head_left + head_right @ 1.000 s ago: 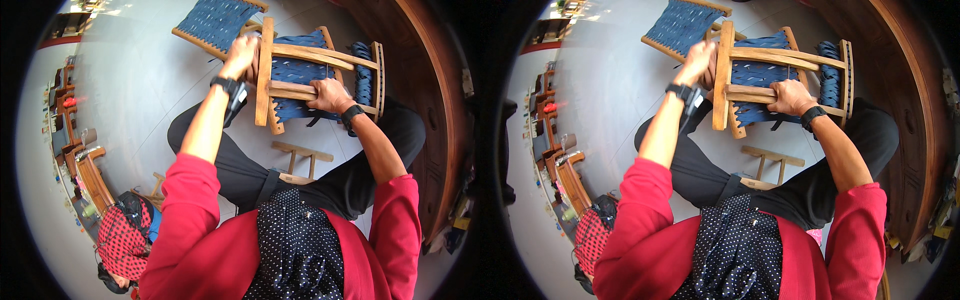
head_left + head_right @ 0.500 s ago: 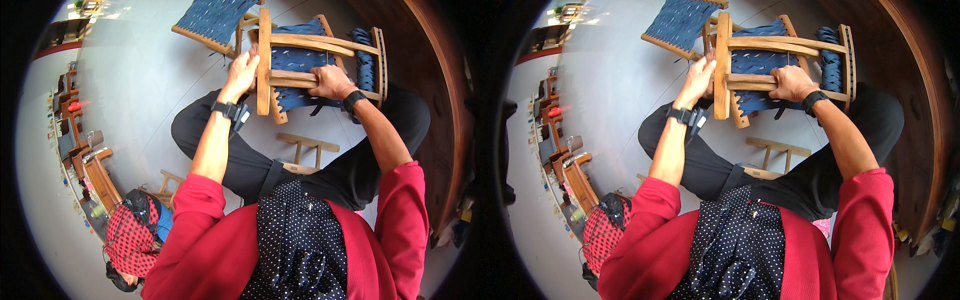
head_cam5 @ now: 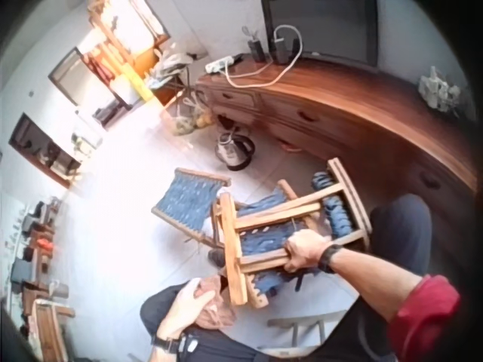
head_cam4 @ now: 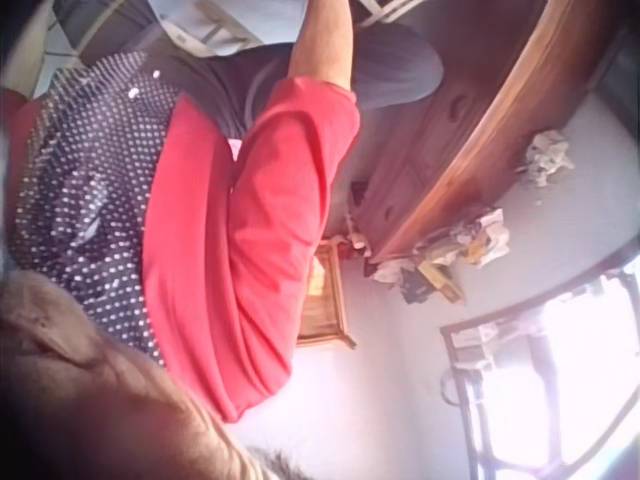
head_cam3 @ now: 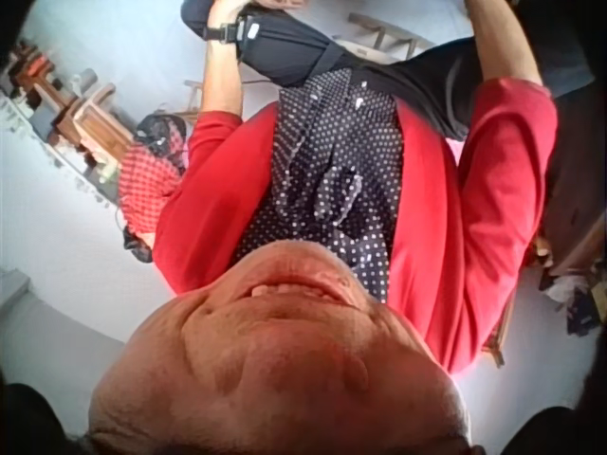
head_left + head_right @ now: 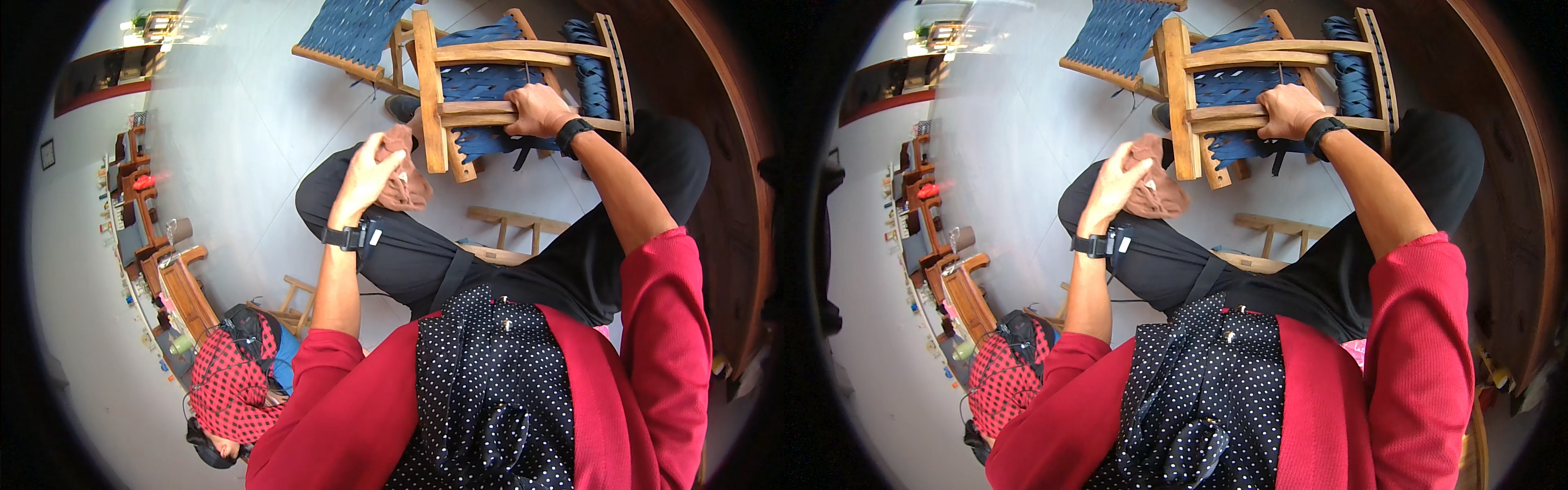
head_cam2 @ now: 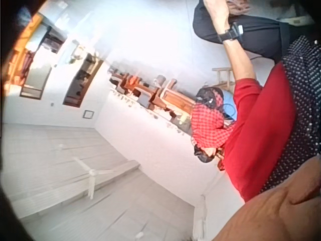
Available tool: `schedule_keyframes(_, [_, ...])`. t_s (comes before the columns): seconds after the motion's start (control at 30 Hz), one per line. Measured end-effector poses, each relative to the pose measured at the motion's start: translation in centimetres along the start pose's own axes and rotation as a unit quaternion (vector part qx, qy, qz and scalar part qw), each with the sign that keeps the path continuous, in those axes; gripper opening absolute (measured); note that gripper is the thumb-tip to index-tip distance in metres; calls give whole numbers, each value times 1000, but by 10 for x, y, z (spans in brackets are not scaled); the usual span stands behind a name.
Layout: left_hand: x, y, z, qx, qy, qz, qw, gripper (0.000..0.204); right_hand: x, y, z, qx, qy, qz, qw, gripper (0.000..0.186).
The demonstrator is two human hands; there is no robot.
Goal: The person sits on the floor and uses a small tool to tighten or adjust parts of a wooden chair with blue woven seating. They repeatedly reposition the chair and work on different joints and edges throughout the clip.
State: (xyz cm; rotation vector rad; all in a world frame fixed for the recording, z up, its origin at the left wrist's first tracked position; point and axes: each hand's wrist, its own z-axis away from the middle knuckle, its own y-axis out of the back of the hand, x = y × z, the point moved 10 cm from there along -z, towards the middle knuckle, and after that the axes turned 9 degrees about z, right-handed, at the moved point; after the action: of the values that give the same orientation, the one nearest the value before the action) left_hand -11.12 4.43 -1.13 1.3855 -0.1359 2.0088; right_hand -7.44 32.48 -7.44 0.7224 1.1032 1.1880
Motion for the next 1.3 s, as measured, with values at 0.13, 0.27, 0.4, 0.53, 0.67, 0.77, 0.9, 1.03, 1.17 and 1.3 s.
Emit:
schedule_keyframes(0.13, [68, 9, -21, -21, -74, -42, 996, 41, 0, 2, 1, 10, -3, -18, 1000, 36])
schedule_keyframes(0.27, [151, -4, -47, -65, -214, -15, 975, 31, 0, 3, 3, 12, -1, -18, 1000, 35])
schedule_keyframes(0.4, [163, -43, -79, 0, -297, -260, 919, 41, 1, 6, 3, 24, 4, -29, 999, 34])
schedule_keyframes(0.53, [100, -79, -97, -112, -159, -530, 825, 77, 3, 6, 2, 23, -6, -16, 1000, 33])
schedule_keyframes(0.67, [105, -82, -103, -91, -179, -560, 804, 56, 1, 6, 3, 13, -5, -16, 1000, 34])
schedule_keyframes(0.77, [102, -95, -104, -116, -163, -571, 796, 42, 0, 7, 4, 10, -7, -18, 1000, 34])
schedule_keyframes(0.9, [91, -107, -89, -115, -148, -558, 809, 35, 2, 4, 3, 8, -4, -24, 1000, 34])
schedule_keyframes(1.03, [87, -100, -74, -47, -135, -558, 818, 44, 4, 4, 2, 38, 4, -23, 999, 31])
schedule_keyframes(1.17, [84, -91, -69, -1, -127, -478, 869, 51, -3, 19, 19, 154, 12, 7, 988, 32])
schedule_keyframes(1.3, [74, -84, -73, 26, -105, -448, 888, 49, -7, 44, 85, 379, -29, -49, 924, 39])
